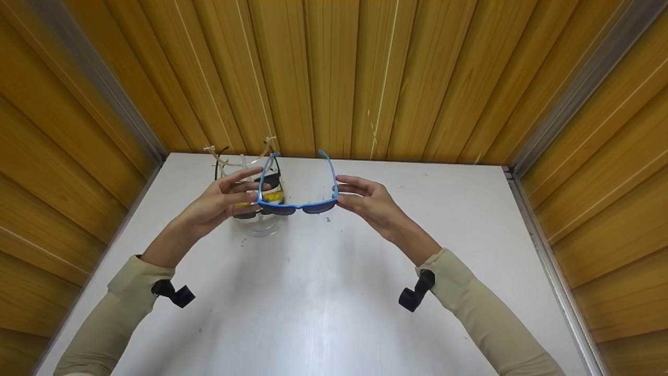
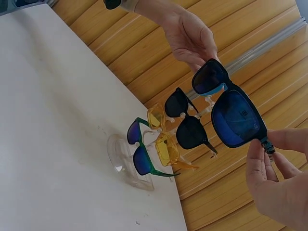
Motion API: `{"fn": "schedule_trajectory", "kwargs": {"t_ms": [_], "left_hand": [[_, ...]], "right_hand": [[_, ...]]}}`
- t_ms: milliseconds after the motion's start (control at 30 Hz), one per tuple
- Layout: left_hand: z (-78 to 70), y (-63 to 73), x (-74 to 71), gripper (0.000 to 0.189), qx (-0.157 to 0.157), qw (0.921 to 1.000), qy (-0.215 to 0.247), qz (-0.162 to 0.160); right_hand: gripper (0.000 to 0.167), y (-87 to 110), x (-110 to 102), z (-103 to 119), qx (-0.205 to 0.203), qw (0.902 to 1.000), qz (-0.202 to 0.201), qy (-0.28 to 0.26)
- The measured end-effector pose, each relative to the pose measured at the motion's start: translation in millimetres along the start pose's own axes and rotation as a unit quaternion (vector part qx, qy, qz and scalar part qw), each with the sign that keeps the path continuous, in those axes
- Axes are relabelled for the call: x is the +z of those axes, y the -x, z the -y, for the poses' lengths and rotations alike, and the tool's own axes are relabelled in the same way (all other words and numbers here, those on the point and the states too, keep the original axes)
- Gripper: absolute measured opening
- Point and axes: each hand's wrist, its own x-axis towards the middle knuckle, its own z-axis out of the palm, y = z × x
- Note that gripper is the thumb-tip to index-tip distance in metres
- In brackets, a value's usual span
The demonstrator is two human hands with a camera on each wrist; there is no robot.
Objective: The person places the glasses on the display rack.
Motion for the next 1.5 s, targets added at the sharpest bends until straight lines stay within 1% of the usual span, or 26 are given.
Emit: {"fn": "schedule_trajectory", "kwargs": {"t_ms": [133, 200, 333, 600, 767, 1000, 1200, 1300, 1500], "left_hand": [[-8.0, 1.0, -9.1, 0.063, 0.012, 0.9999, 0.008, -0.006], [-10.2, 1.1, -13.5, 0.063, 0.011, 0.9998, 0.008, -0.012], [-14.1, 1.3, -21.2, 0.063, 0.005, 0.9996, -0.006, -0.027], [-22.4, 2.8, -31.4, 0.064, -0.002, 0.9983, -0.027, -0.051], [-24.4, 4.4, -39.3, 0.064, -0.004, 0.9973, -0.036, -0.064], [-28.1, 6.9, -51.4, 0.06, 0.009, 0.9958, -0.039, -0.083], [-29.3, 10.6, -60.8, 0.06, 0.001, 0.9934, -0.047, -0.104], [-27.7, 10.8, -65.2, 0.06, -0.002, 0.993, -0.041, -0.111], [-25.0, 11.2, -71.6, 0.06, 0.002, 0.992, -0.018, -0.125]], "right_hand": [[0.055, -11.2, 8.8, 6.4, -0.005, 0.9998, -0.003, -0.017], [0.054, -16.8, 12.1, 9.0, -0.005, 0.9998, -0.005, -0.02], [0.053, -27.3, 17.3, 12.1, -0.007, 0.9998, -0.001, -0.019], [0.052, -44.1, 26.0, 17.2, -0.014, 0.9998, 0.009, -0.01], [0.052, -55.5, 33.0, 18.0, -0.004, 0.9999, 0.004, -0.013], [0.049, -69.3, 47.6, 21.8, -0.003, 0.9996, -0.006, -0.026], [0.05, -80.5, 58.7, 21.2, -0.001, 0.9992, -0.006, -0.039], [0.049, -87.2, 63.1, 18.5, -0.003, 0.9991, -0.009, -0.042], [0.045, -101.7, 72.0, 12.4, -0.022, 0.9988, -0.017, -0.04]]}}
